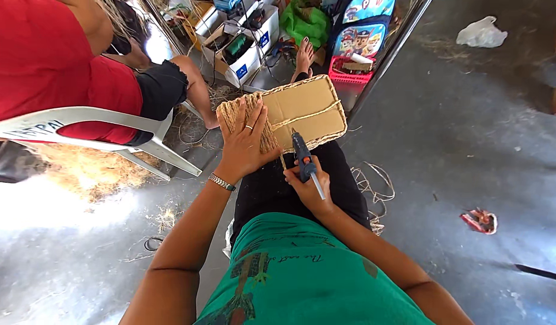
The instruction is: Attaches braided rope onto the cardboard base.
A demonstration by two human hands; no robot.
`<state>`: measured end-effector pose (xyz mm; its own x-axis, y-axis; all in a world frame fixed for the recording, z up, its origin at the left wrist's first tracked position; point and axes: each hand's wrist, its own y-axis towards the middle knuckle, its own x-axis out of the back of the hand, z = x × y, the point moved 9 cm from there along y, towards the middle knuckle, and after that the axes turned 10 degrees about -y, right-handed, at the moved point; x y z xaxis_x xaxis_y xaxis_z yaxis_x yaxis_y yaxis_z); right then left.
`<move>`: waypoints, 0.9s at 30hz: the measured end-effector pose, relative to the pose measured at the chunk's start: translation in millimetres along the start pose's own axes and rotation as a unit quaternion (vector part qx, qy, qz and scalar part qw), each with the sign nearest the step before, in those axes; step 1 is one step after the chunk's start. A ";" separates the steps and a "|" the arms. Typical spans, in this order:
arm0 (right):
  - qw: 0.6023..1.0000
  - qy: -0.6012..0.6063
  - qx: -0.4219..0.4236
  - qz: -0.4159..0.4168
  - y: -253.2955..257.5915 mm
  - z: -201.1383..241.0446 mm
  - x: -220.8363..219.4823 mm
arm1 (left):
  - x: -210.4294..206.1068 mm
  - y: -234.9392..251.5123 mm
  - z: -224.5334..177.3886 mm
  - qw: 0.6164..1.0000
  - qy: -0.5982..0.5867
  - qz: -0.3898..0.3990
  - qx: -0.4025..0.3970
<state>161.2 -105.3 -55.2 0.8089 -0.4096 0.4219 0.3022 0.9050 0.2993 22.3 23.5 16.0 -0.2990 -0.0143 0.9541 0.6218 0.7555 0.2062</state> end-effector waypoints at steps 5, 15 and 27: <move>1.000 0.006 -0.006 0.008 -0.8 -2.0 -3.0 | -3.0 -1.4 -2.6 1.000 0.004 0.021 -0.005; 1.000 -0.005 0.009 -0.024 1.8 -4.0 6.8 | 5.2 -28.2 -18.4 0.994 -0.008 -0.097 -0.049; 0.987 -0.033 0.089 -0.134 27.5 28.7 39.5 | -2.0 -37.4 -12.7 0.992 -0.008 -0.101 -0.079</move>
<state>187.0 -99.9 -5.7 0.6761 -0.6426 0.3605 0.4024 0.7319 0.5499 8.8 -13.1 9.1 -0.4389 -0.1438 0.8870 0.6531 0.6269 0.4248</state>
